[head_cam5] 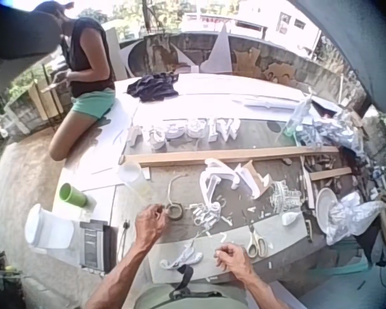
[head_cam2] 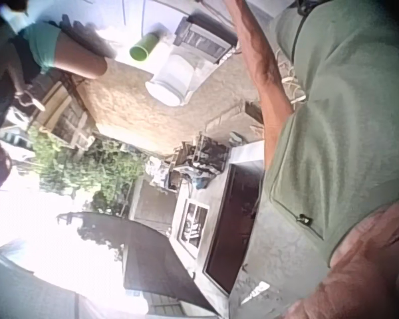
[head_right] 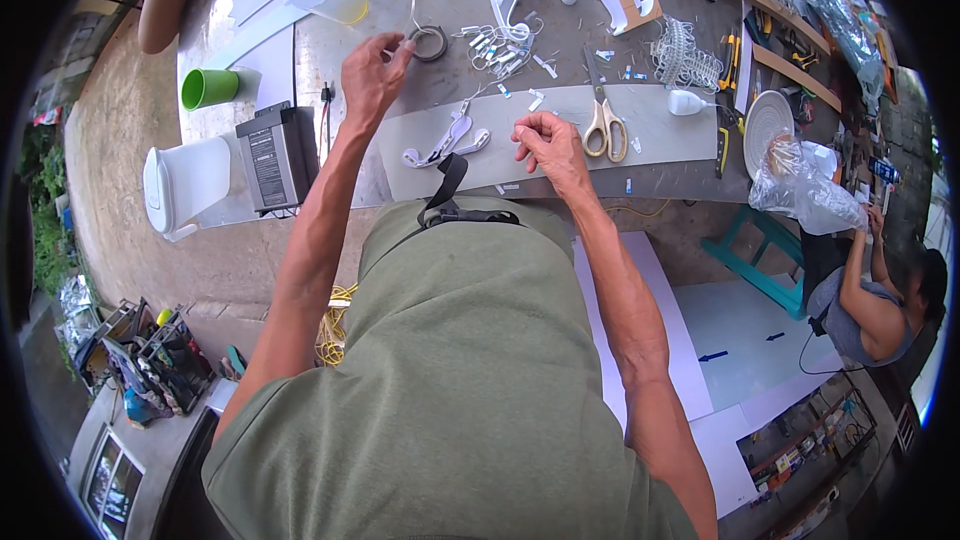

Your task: Assembling small LED modules and wiring into sign components on a workbench.

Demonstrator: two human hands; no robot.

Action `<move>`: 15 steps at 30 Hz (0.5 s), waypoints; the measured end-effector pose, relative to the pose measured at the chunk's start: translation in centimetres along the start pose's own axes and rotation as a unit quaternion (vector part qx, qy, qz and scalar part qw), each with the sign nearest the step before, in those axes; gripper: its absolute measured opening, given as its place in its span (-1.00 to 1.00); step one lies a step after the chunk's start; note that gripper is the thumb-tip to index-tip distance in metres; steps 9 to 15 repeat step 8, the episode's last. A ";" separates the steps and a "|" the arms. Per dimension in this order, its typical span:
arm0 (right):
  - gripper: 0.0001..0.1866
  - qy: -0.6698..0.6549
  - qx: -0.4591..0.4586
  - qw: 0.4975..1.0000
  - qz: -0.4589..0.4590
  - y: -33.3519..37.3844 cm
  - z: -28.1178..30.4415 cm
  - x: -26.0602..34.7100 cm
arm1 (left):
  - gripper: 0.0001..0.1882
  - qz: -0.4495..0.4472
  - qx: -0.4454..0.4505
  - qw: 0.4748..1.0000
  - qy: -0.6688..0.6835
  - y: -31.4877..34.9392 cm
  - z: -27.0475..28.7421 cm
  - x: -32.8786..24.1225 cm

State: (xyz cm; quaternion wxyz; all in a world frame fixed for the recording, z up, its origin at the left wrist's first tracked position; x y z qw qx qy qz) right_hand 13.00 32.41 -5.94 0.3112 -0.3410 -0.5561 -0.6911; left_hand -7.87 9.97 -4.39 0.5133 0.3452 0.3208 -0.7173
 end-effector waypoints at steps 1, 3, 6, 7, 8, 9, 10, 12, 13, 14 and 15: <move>-0.82 0.009 0.002 1.000 0.004 0.1 0.0 0.2 | -0.64 -0.014 -0.003 0.998 -0.063 -1.7 -0.7 0.2; -0.81 0.023 0.000 1.000 0.010 0.4 0.0 0.7 | -0.58 0.012 0.044 0.985 -0.169 -4.9 -2.1 0.0; -0.80 0.052 -0.012 0.998 0.019 1.1 0.2 1.5 | -0.53 0.108 0.157 0.951 -0.243 -8.5 -3.9 -0.5; -0.79 0.046 -0.013 0.999 0.019 1.3 0.3 1.7 | -0.53 0.127 0.172 0.948 -0.236 -9.1 -4.0 -0.5; -0.78 0.040 -0.013 0.999 0.018 1.5 0.5 1.8 | -0.52 0.145 0.187 0.944 -0.230 -9.6 -4.0 -0.4; -0.78 0.040 -0.013 0.999 0.018 1.5 0.5 1.8 | -0.52 0.145 0.187 0.944 -0.230 -9.6 -4.0 -0.4; -0.78 0.040 -0.013 0.999 0.018 1.5 0.5 1.8 | -0.52 0.145 0.187 0.944 -0.230 -9.6 -4.0 -0.4; -0.78 0.040 -0.013 0.999 0.018 1.5 0.5 1.8 | -0.52 0.145 0.187 0.944 -0.230 -9.6 -4.0 -0.4; -0.78 0.040 -0.013 0.999 0.018 1.5 0.5 1.8 | -0.52 0.145 0.187 0.944 -0.230 -9.6 -4.0 -0.4; -0.78 0.040 -0.013 0.999 0.018 1.5 0.5 1.8 | -0.52 0.145 0.187 0.944 -0.230 -9.6 -4.0 -0.4; -0.78 0.040 -0.013 0.999 0.018 1.5 0.5 1.8 | -0.52 0.145 0.187 0.944 -0.230 -9.6 -4.0 -0.4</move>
Point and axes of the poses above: each hand's wrist, its own y-axis away from the middle knuckle, its own z-axis out of the back of the hand, x = y × z, the point moved 3 cm from there along -y, towards the middle knuckle, and after that the axes turned 14 degrees about y, right-handed, at the moved point
